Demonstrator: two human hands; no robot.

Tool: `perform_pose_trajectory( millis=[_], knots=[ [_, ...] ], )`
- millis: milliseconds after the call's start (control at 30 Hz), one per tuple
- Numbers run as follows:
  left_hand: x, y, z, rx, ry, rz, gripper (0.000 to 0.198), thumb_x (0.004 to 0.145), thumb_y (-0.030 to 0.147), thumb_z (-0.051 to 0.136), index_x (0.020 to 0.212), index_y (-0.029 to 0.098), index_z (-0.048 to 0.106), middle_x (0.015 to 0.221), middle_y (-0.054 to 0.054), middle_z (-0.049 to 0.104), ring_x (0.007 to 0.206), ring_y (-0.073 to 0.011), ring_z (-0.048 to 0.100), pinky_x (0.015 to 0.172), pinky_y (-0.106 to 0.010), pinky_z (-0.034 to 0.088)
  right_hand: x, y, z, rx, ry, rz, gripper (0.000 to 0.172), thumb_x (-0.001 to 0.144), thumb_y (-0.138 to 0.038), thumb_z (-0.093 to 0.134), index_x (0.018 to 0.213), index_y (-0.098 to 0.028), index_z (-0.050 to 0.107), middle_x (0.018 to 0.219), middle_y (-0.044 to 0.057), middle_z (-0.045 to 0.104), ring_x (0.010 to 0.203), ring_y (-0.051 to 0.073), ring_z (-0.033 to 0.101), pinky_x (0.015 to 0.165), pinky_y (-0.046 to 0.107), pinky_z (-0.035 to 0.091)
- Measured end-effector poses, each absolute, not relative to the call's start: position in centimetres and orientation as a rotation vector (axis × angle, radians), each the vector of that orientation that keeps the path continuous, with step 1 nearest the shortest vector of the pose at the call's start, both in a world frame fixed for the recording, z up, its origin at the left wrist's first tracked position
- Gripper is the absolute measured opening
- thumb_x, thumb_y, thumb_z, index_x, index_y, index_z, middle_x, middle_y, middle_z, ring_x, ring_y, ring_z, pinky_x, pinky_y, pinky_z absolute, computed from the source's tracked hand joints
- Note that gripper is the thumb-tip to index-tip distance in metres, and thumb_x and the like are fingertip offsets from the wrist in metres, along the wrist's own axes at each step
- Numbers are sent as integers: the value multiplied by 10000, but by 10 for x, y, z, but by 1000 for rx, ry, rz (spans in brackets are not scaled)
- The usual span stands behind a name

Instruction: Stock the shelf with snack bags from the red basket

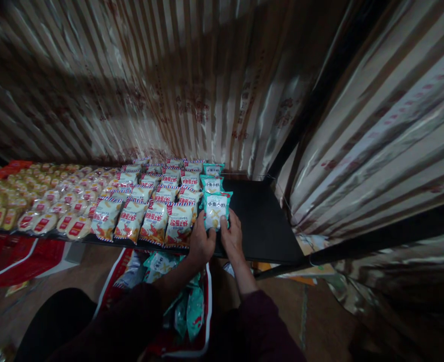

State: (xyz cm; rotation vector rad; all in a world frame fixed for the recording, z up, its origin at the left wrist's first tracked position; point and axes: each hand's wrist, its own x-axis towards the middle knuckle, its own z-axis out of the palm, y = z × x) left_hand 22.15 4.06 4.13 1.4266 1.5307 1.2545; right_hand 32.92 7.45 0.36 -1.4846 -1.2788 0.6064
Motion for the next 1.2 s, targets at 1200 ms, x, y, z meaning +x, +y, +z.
perform_pose_trajectory(
  millis=[1200],
  knots=[
    [231,66,22,1814,1795,1036,451,941,217,345,1358,77,447,1502,-221,340,1412,-296,304,1140,-482,302,316,108,-1,-1648,-1418,607,689,879,-584,318,1409,-153,408,1381,148,530,1274,285,490,1078,480,369]
  ],
)
